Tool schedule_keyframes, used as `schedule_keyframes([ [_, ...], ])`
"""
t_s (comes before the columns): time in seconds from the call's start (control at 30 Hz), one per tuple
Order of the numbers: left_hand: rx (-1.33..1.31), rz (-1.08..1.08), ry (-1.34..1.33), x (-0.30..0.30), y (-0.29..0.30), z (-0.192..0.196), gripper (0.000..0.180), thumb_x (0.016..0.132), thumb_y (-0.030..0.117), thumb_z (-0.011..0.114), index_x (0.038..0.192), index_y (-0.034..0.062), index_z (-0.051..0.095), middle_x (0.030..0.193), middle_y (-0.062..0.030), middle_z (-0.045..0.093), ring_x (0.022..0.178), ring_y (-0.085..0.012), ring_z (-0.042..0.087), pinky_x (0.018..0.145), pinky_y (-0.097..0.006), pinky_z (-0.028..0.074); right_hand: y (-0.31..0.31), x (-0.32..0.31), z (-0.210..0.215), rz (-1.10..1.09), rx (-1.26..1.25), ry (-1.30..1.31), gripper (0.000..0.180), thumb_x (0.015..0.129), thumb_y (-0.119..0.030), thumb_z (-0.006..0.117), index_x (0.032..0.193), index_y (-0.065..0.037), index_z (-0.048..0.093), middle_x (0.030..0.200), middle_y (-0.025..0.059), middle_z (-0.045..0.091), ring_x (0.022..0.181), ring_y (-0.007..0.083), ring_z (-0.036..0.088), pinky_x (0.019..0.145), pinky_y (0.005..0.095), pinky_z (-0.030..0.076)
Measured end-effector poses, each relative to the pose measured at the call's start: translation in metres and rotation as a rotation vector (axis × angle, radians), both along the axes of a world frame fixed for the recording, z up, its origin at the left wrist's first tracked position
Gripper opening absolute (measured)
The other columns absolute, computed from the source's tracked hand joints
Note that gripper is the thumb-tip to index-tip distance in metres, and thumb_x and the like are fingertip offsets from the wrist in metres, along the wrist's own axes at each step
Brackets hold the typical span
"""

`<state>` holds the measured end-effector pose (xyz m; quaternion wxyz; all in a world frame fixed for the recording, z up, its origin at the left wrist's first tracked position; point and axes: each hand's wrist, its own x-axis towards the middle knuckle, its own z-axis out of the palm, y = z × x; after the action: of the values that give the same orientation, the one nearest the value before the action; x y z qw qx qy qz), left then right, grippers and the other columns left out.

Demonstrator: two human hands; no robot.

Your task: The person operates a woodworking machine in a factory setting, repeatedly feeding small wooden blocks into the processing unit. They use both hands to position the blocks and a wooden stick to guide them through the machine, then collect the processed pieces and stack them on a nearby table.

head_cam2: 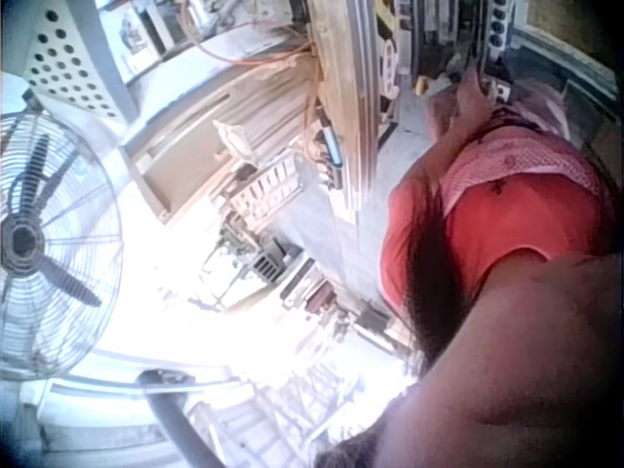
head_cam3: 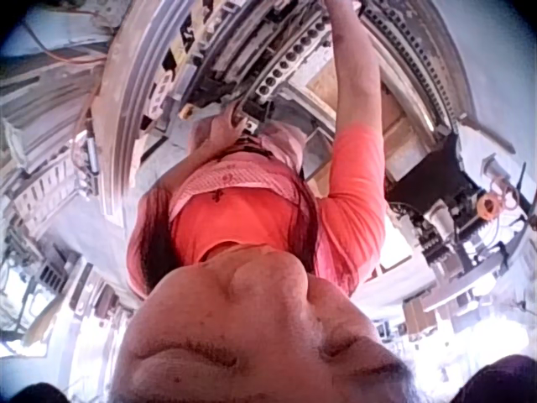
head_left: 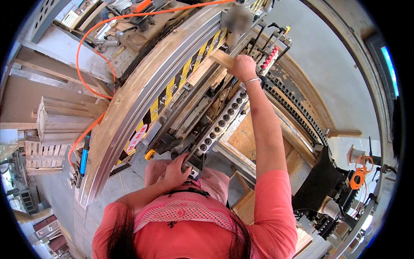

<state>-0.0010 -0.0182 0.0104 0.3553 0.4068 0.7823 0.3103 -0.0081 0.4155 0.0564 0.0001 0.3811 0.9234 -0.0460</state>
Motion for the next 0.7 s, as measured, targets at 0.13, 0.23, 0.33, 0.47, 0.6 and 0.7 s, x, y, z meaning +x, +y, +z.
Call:
schedule_keyframes([
  [0.13, 0.030, -0.029, 0.075, -0.001, 0.002, 0.003, 0.054, 0.074, 0.014, 0.064, 0.123, 0.0038, 0.043, 0.111, -0.0230, 0.055, 0.100, -0.0413, 0.054, 0.085, -0.044, 0.046, -0.001, 0.001, 0.003, 0.004, -0.013, -0.011, 0.032, 0.063, -0.033, 0.071, 0.082, -0.006, 0.070, 0.084, 0.0126, 0.067, 0.083, 0.0277, 0.065, 0.075, 0.0353, 0.053],
  [0.23, 0.056, -0.027, 0.085, -0.001, -0.001, -0.004, 0.058, 0.074, 0.016, 0.066, 0.126, 0.0032, 0.044, 0.110, -0.0209, 0.056, 0.102, -0.0361, 0.056, 0.087, -0.041, 0.044, -0.003, 0.001, 0.007, 0.004, -0.023, -0.020, 0.032, 0.063, -0.032, 0.071, 0.082, -0.006, 0.070, 0.085, 0.0123, 0.067, 0.084, 0.0274, 0.065, 0.075, 0.0351, 0.053],
  [0.33, 0.071, -0.040, 0.077, 0.000, 0.001, -0.002, 0.055, 0.074, 0.014, 0.064, 0.123, 0.0013, 0.043, 0.109, -0.0228, 0.056, 0.100, -0.0410, 0.055, 0.085, -0.044, 0.045, -0.002, 0.002, 0.006, 0.010, -0.018, -0.018, 0.032, 0.064, -0.032, 0.071, 0.083, -0.007, 0.070, 0.086, 0.0118, 0.067, 0.085, 0.0273, 0.065, 0.076, 0.0352, 0.053],
  [0.47, 0.069, -0.031, 0.039, 0.001, 0.000, -0.002, 0.053, 0.074, 0.014, 0.063, 0.122, 0.0015, 0.044, 0.110, -0.0223, 0.055, 0.100, -0.0405, 0.055, 0.085, -0.044, 0.045, 0.000, 0.003, -0.004, 0.025, 0.003, 0.052, 0.039, 0.060, -0.038, 0.073, 0.078, -0.004, 0.068, 0.081, 0.0146, 0.066, 0.079, 0.0300, 0.064, 0.072, 0.0379, 0.053],
  [0.6, 0.071, -0.016, 0.023, 0.001, -0.005, -0.004, 0.052, 0.076, 0.013, 0.063, 0.122, 0.0020, 0.044, 0.111, -0.0216, 0.055, 0.101, -0.0398, 0.054, 0.086, -0.044, 0.045, -0.003, 0.002, -0.005, 0.028, 0.020, 0.045, 0.040, 0.059, -0.038, 0.074, 0.079, -0.004, 0.068, 0.082, 0.0144, 0.065, 0.081, 0.0305, 0.064, 0.074, 0.0377, 0.052],
  [0.7, 0.058, -0.027, 0.062, -0.002, -0.007, -0.004, 0.051, 0.076, 0.013, 0.062, 0.123, 0.0021, 0.044, 0.113, -0.0213, 0.054, 0.103, -0.0391, 0.053, 0.087, -0.043, 0.044, -0.003, -0.001, -0.006, -0.001, -0.005, 0.011, 0.040, 0.061, -0.039, 0.074, 0.080, -0.004, 0.069, 0.087, 0.0148, 0.066, 0.085, 0.0297, 0.064, 0.078, 0.0373, 0.052],
])
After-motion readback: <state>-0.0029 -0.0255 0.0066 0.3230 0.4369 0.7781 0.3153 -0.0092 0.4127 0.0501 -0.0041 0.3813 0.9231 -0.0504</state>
